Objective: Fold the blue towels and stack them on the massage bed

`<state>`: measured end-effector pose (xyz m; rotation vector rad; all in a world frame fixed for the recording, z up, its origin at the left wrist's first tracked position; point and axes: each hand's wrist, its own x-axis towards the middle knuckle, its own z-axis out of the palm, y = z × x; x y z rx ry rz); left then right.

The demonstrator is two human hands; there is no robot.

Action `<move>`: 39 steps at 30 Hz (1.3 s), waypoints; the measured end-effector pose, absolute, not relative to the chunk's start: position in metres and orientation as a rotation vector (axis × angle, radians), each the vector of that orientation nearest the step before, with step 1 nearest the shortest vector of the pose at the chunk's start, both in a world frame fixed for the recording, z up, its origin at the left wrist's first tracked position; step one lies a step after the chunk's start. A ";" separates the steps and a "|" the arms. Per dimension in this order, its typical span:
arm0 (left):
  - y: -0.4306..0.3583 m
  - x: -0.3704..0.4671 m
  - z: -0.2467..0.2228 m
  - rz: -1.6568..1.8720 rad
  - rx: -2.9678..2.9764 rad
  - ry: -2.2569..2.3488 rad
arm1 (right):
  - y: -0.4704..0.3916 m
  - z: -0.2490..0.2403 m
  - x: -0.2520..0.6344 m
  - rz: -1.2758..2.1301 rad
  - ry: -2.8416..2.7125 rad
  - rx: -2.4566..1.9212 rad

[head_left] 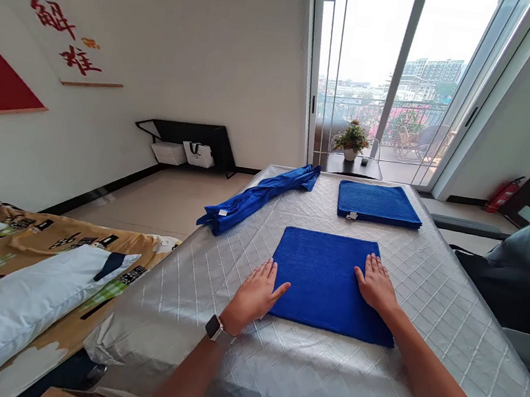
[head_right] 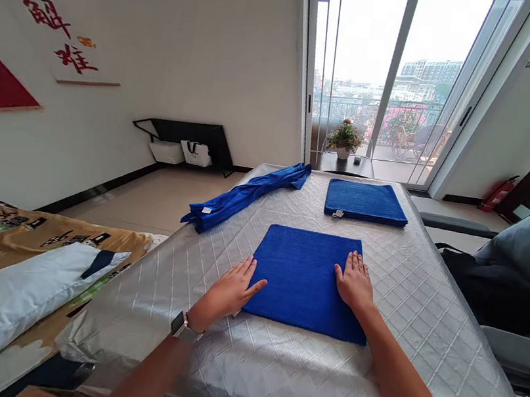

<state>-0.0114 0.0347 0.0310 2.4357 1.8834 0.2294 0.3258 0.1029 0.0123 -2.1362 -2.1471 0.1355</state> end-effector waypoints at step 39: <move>0.150 0.016 0.021 0.221 2.246 1.997 | 0.191 0.014 0.331 0.085 -2.220 -2.065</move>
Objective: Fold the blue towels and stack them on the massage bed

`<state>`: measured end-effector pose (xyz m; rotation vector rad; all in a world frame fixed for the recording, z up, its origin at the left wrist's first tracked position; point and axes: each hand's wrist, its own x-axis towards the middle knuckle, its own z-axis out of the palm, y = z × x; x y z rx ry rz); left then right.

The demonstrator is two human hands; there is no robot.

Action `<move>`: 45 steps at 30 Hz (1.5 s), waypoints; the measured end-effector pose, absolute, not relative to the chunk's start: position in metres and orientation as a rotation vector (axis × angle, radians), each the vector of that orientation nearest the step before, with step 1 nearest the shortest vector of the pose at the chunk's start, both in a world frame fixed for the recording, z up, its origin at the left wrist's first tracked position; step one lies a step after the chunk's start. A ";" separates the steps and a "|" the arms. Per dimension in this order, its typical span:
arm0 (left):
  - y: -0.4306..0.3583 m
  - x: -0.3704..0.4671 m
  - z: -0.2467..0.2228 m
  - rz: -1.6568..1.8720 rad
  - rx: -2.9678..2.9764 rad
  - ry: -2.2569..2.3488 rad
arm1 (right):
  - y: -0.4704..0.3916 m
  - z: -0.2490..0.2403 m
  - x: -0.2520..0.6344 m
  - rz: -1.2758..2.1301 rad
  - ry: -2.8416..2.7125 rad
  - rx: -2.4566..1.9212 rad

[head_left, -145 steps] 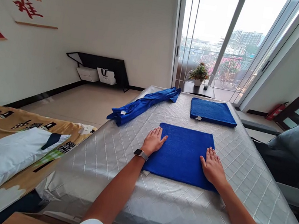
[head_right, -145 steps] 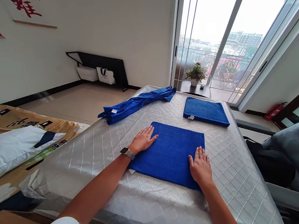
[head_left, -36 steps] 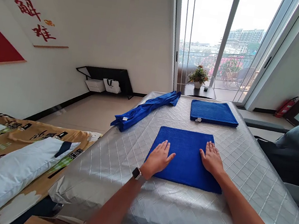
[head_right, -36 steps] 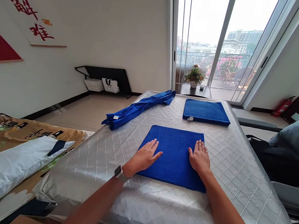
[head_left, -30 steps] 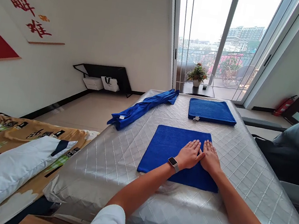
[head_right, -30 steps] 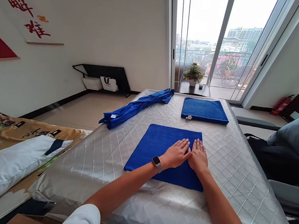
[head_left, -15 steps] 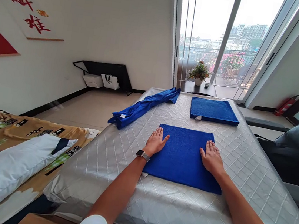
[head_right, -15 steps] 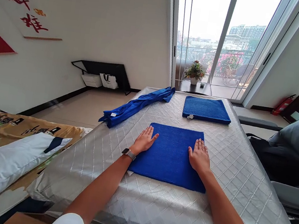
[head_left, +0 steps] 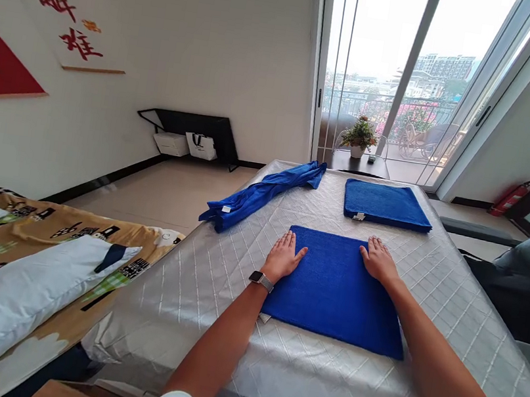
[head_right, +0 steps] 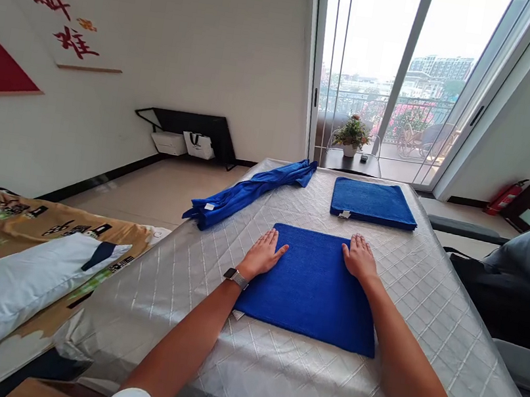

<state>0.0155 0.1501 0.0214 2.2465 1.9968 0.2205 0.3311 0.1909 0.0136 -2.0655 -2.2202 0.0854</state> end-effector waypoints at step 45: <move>0.199 0.017 0.013 0.392 2.318 1.921 | 0.194 0.003 0.332 0.063 -2.170 -2.077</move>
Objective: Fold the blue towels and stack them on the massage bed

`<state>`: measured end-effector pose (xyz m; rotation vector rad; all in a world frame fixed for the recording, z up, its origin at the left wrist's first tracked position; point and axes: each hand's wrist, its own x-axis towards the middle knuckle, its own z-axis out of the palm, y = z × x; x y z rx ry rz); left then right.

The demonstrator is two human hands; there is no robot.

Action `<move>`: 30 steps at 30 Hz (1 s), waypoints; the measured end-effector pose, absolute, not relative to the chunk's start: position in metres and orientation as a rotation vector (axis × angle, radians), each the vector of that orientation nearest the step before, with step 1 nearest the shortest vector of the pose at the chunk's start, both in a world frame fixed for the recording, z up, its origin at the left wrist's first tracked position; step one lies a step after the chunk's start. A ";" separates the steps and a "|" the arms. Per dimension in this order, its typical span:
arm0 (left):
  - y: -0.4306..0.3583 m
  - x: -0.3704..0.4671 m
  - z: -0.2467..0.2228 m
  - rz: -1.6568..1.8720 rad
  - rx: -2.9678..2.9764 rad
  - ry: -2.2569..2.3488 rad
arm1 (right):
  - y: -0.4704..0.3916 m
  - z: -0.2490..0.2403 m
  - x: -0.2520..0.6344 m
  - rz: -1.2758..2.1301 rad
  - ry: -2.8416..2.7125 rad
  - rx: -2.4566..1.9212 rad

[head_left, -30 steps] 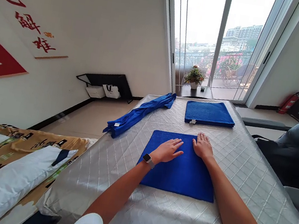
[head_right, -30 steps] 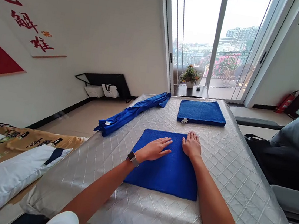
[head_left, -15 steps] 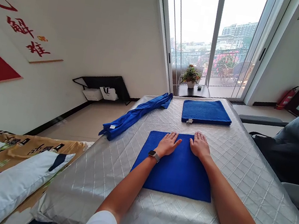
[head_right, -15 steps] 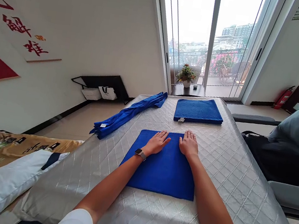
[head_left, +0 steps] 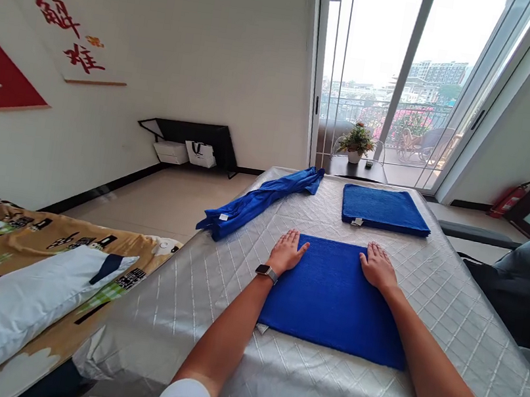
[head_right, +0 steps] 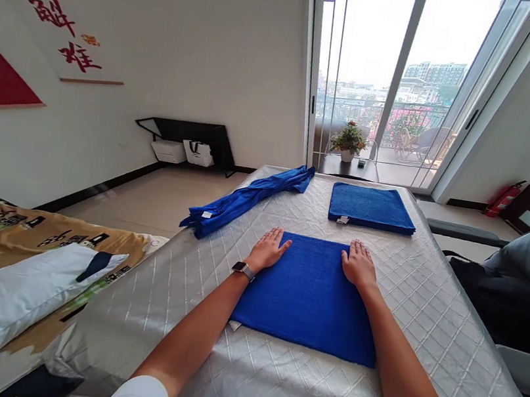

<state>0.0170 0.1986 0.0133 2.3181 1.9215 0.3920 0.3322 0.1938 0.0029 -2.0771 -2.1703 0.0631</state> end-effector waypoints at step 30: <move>-0.002 -0.042 0.085 0.341 2.314 1.352 | -0.047 0.033 0.409 0.297 -2.362 -1.264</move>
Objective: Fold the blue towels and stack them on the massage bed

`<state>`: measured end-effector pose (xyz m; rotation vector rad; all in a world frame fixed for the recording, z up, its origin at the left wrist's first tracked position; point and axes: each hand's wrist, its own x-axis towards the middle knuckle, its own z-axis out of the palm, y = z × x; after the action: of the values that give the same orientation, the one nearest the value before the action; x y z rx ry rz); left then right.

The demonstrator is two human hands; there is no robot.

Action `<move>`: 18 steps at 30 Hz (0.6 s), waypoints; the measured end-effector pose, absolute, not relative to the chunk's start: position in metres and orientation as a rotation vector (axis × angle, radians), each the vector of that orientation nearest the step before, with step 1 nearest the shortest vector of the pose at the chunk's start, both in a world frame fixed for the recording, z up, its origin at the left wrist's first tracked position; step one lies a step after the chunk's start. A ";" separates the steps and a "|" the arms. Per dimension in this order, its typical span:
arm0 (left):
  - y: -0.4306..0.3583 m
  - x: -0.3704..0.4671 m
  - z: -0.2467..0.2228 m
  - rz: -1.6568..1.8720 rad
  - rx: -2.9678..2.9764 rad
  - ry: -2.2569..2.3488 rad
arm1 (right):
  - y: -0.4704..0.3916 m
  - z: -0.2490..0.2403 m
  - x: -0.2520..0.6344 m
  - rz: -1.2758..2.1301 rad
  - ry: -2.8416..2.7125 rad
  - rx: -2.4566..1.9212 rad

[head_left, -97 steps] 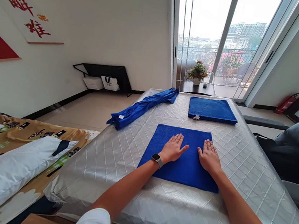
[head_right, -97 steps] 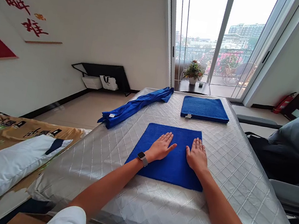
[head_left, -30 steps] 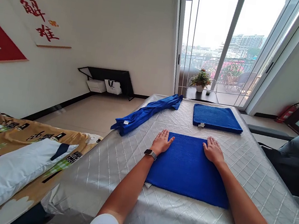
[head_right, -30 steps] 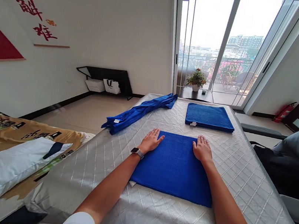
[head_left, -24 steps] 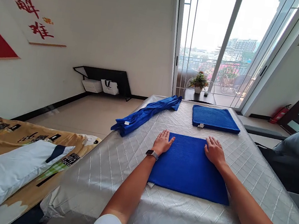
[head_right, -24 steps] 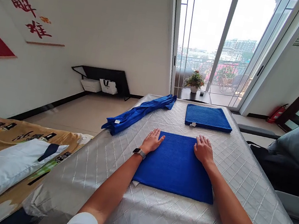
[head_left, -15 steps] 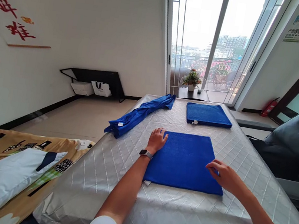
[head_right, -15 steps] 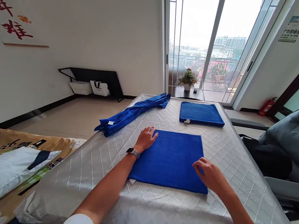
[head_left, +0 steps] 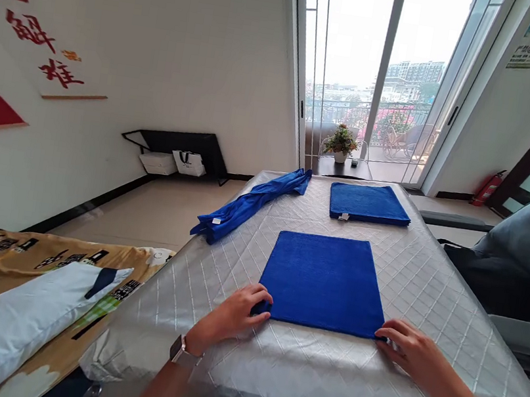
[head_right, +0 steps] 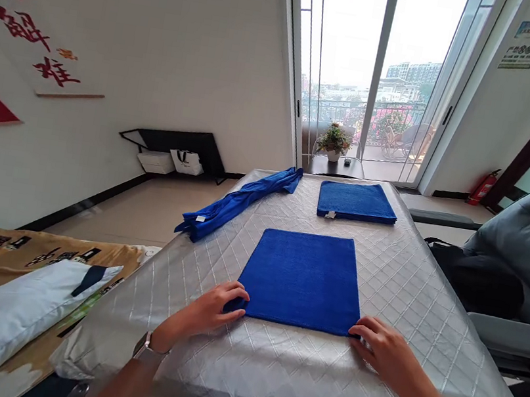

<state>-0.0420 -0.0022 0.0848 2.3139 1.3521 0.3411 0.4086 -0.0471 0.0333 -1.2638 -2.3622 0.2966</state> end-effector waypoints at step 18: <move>-0.024 -0.030 0.065 0.477 2.586 1.704 | -0.019 0.095 0.407 -0.082 -2.291 -1.205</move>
<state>-0.0304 -0.0237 0.0655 2.5860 1.7038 0.4770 0.4073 -0.0194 0.0954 -1.2054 -2.2911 -0.0816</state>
